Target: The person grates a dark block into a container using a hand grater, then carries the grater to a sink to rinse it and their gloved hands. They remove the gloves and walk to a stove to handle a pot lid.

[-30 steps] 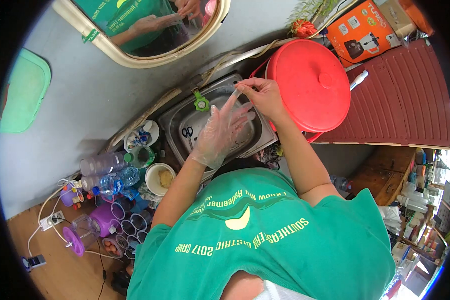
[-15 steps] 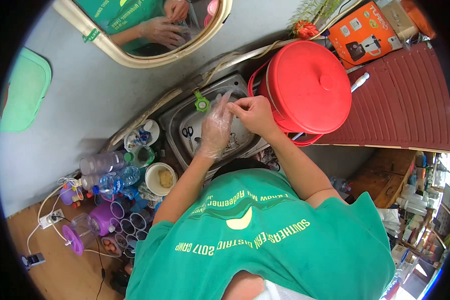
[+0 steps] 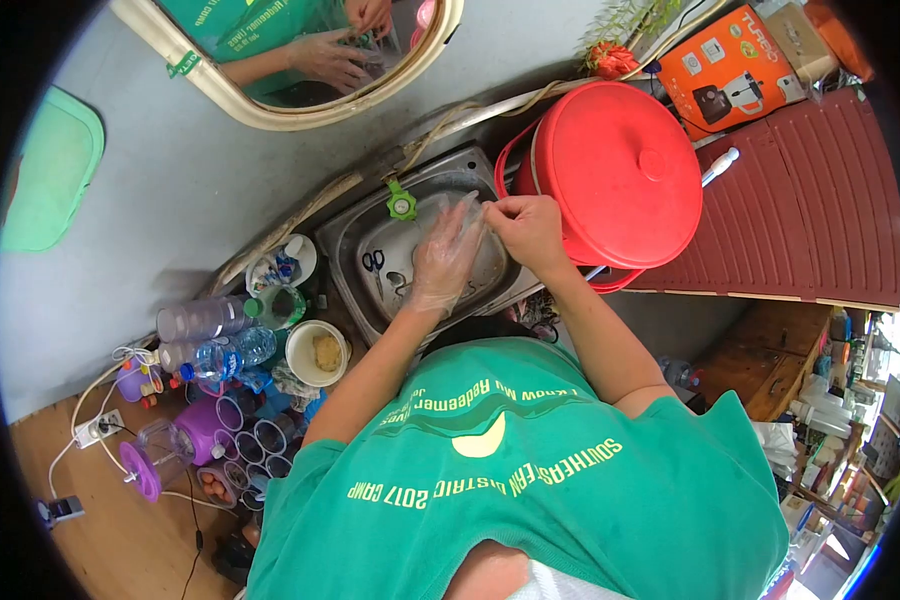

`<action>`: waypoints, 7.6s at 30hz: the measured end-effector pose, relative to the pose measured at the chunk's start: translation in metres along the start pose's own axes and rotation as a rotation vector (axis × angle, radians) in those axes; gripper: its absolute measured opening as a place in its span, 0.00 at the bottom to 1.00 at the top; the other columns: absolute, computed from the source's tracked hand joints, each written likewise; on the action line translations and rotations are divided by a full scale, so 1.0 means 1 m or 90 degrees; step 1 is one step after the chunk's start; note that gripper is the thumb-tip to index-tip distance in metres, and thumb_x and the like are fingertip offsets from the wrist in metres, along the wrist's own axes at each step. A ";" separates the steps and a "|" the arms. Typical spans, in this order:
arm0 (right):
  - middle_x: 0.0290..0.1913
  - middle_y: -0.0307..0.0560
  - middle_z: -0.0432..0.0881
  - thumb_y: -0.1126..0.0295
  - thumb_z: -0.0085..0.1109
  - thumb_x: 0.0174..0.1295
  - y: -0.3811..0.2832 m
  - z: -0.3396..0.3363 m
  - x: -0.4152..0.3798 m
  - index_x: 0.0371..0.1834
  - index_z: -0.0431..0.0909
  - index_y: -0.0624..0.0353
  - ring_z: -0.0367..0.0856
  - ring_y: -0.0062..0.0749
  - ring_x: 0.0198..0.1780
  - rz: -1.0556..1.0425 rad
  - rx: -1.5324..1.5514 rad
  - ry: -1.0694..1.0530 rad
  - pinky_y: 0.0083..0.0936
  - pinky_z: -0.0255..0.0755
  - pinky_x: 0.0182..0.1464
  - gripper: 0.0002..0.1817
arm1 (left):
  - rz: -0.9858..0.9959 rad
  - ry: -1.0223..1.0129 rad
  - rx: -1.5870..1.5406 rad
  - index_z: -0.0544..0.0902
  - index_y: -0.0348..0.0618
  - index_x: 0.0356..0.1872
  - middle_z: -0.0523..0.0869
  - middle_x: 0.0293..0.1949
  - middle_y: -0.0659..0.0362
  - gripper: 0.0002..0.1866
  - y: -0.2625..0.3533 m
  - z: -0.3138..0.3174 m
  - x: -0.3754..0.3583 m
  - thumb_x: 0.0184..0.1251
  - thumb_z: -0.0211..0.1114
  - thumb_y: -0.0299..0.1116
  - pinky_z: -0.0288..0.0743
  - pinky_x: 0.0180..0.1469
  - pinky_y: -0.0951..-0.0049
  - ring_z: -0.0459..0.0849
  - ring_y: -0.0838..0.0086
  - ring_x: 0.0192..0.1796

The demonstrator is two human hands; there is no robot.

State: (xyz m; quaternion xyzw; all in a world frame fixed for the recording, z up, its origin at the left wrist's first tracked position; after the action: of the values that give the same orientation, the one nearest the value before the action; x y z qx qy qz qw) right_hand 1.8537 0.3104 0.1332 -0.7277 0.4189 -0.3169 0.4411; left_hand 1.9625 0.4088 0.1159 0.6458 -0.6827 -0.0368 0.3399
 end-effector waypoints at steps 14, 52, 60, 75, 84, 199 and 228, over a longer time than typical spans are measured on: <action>0.25 0.42 0.83 0.61 0.61 0.62 0.049 -0.006 0.006 0.29 0.86 0.63 0.80 0.24 0.27 0.372 0.246 -0.127 0.23 0.70 0.29 0.15 | 0.109 -0.156 0.175 0.59 0.50 0.74 0.46 0.77 0.44 0.34 0.034 -0.015 0.014 0.67 0.53 0.45 0.28 0.76 0.44 0.46 0.46 0.77; 0.39 0.55 0.83 0.57 0.41 0.76 0.122 -0.083 0.059 0.43 0.78 0.73 0.83 0.37 0.40 0.254 0.470 0.130 0.32 0.77 0.47 0.25 | -0.717 -0.053 -0.525 0.82 0.37 0.47 0.84 0.50 0.52 0.15 -0.194 0.170 -0.173 0.70 0.57 0.38 0.75 0.57 0.65 0.82 0.62 0.52; 0.37 0.52 0.81 0.52 0.39 0.76 0.131 -0.093 0.054 0.44 0.76 0.65 0.80 0.48 0.41 0.272 0.871 0.055 0.46 0.74 0.52 0.24 | -0.862 0.164 -1.175 0.73 0.31 0.58 0.79 0.57 0.45 0.22 -0.255 0.228 -0.090 0.76 0.51 0.40 0.71 0.66 0.58 0.78 0.53 0.59; 0.29 0.43 0.82 0.50 0.43 0.74 0.145 -0.097 0.042 0.38 0.81 0.58 0.80 0.28 0.31 0.182 0.857 0.004 0.24 0.75 0.36 0.24 | -0.923 0.204 -0.979 0.78 0.34 0.50 0.84 0.46 0.52 0.17 -0.276 0.287 -0.080 0.76 0.51 0.39 0.77 0.56 0.61 0.83 0.62 0.47; 0.29 0.44 0.82 0.51 0.43 0.74 0.145 -0.098 0.046 0.40 0.81 0.58 0.80 0.29 0.30 0.188 0.852 0.010 0.25 0.75 0.36 0.23 | -0.946 0.059 -1.089 0.70 0.30 0.62 0.75 0.63 0.45 0.22 -0.258 0.261 -0.129 0.78 0.44 0.37 0.75 0.60 0.57 0.78 0.55 0.60; 0.28 0.54 0.83 0.71 0.61 0.48 0.709 -1.479 -0.051 0.30 0.81 0.61 0.83 0.42 0.33 0.371 -0.138 0.533 0.33 0.73 0.36 0.07 | 0.290 -0.613 -0.517 0.75 0.38 0.62 0.87 0.48 0.51 0.26 1.123 1.067 0.687 0.58 0.60 0.22 0.82 0.47 0.69 0.88 0.69 0.44; 0.56 0.59 0.80 0.62 0.64 0.57 0.793 -1.461 -0.182 0.59 0.75 0.62 0.77 0.51 0.59 0.952 -0.038 0.400 0.40 0.71 0.62 0.26 | 0.491 -0.506 -0.211 0.81 0.42 0.43 0.84 0.43 0.39 0.11 1.255 1.557 1.006 0.64 0.58 0.34 0.76 0.47 0.47 0.82 0.42 0.47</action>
State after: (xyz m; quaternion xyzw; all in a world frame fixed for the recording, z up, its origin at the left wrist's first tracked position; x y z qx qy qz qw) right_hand 0.2964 -0.2837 -0.0039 -0.1437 0.9071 -0.1161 0.3783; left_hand 0.1566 -0.9038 -0.0445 0.2254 -0.9291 -0.2563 0.1427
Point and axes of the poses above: each hand's wrist, its own x-axis towards the middle knuckle, its own z-axis out of the palm, y = z × x, the point moved 6 cm from there along x, towards the middle knuckle
